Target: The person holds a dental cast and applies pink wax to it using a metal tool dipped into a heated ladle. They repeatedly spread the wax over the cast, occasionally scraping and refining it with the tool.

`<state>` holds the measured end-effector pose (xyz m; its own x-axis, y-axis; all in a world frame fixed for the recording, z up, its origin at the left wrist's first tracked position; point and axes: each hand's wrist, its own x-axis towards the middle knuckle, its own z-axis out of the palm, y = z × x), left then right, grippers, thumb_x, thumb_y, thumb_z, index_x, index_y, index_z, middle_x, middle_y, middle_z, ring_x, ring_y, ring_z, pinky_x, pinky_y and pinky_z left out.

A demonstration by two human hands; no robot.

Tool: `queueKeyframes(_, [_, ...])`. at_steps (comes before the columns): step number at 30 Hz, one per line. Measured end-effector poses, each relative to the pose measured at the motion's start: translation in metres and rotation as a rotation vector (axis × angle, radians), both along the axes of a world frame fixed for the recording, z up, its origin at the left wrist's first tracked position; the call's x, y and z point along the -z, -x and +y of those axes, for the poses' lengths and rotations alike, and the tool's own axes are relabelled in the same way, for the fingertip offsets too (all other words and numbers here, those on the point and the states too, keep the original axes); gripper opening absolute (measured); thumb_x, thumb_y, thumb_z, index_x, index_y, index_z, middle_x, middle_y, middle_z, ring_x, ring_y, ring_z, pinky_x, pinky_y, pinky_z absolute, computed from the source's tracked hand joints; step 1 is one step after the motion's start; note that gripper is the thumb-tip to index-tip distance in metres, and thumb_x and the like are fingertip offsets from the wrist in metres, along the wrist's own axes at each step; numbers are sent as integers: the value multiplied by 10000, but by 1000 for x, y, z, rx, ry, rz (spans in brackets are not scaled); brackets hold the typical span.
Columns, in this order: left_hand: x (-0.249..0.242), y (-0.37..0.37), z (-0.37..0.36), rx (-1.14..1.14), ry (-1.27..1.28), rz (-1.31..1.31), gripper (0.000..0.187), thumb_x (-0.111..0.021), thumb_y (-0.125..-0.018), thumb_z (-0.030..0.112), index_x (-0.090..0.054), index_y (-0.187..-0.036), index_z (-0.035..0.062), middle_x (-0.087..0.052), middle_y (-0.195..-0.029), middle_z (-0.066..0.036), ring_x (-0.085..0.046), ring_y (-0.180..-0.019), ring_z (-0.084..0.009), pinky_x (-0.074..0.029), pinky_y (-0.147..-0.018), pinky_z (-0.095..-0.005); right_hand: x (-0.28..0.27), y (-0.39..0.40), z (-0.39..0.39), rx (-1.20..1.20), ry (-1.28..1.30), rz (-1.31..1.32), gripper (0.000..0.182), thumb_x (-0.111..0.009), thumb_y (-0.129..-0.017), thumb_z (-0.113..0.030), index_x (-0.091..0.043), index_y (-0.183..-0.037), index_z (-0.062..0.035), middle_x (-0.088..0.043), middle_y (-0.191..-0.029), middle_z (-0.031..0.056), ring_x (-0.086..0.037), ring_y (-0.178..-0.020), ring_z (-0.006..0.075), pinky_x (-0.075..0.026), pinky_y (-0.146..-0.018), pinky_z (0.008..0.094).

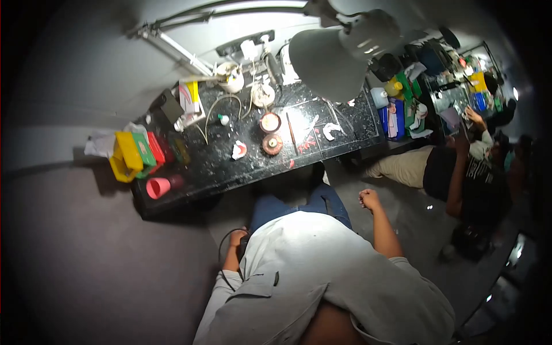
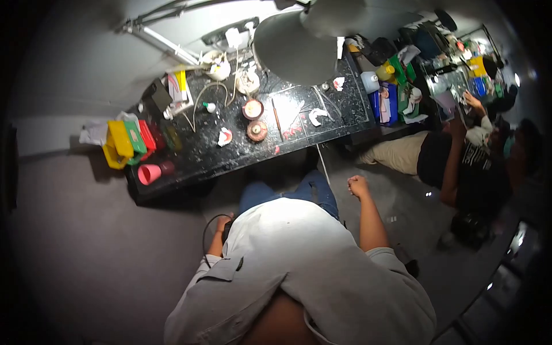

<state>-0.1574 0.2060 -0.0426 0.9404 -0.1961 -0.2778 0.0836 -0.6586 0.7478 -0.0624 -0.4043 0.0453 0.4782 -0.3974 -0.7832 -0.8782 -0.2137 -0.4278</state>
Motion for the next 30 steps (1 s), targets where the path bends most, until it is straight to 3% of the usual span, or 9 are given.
queueKeyframes(1, [1,-11,22,40,-9,-19,262,-597,-924,257,-676,-775,57,-673,-708,-165,-654,-597,-312,-506,-568,-426,2,2,12,40,-9,-19,124,-613,-941,-153,-637,-896,-40,-645,-740,55,-573,-559,124,-499,-487,295])
queueKeyframes(4, [13,-10,43,-41,-178,621,368,-606,-868,405,-752,-877,67,-708,-969,-220,-678,-936,-395,-517,-833,-488,-3,37,18,38,-22,-96,127,-619,-950,-162,-630,-931,-37,-656,-762,54,-583,-567,118,-500,-482,282])
queueKeyframes(5, [64,-9,71,-48,-149,618,410,-641,-867,415,-736,-898,17,-700,-997,-244,-673,-943,-417,-522,-808,-477,-4,40,26,49,-38,-37,126,-621,-948,-161,-631,-944,-36,-665,-773,56,-599,-581,123,-506,-485,288])
queueKeyframes(6, [54,-28,74,-60,-289,546,417,-662,-886,398,-704,-868,-16,-701,-908,-256,-684,-861,-416,-529,-775,-457,-2,49,34,61,-59,37,127,-623,-947,-160,-632,-957,-34,-674,-783,58,-614,-596,128,-513,-487,294])
queueKeyframes(11, [-31,-95,19,-462,-44,659,308,-647,-957,291,-612,-784,39,-645,-629,-67,-587,-500,-152,-463,-479,-329,31,109,48,-7,-54,200,148,-640,-941,-179,-654,-960,-32,-693,-797,72,-644,-622,156,-529,-498,317])
queueKeyframes(18, [-57,-99,-48,-498,103,620,300,-665,-946,298,-610,-828,28,-658,-668,-90,-625,-554,-187,-493,-534,-344,31,50,34,-263,-113,281,179,-650,-951,-197,-647,-949,-18,-700,-839,96,-661,-687,198,-535,-579,342])
queueKeyframes(23, [-45,-92,-109,-252,-118,471,298,-682,-903,327,-684,-882,30,-707,-884,-229,-682,-895,-424,-536,-786,-458,40,7,-1,-478,-85,158,173,-646,-957,-196,-643,-930,-25,-683,-814,86,-639,-663,174,-519,-581,321])
queueKeyframes(28, [92,-78,-156,204,-124,852,369,-731,-828,383,-683,-1082,120,-678,-1191,-190,-636,-1120,-386,-480,-950,-542,43,44,-50,-349,-1,-36,171,-635,-973,-176,-643,-870,-39,-646,-736,53,-595,-610,133,-472,-535,292])
queueKeyframes(30, [125,-64,-166,446,-321,961,565,-745,-806,471,-669,-1215,89,-657,-1250,-197,-628,-1165,-371,-506,-969,-445,48,73,-66,-429,113,-33,194,-621,-985,-172,-636,-847,-37,-618,-717,38,-574,-595,126,-446,-517,287])
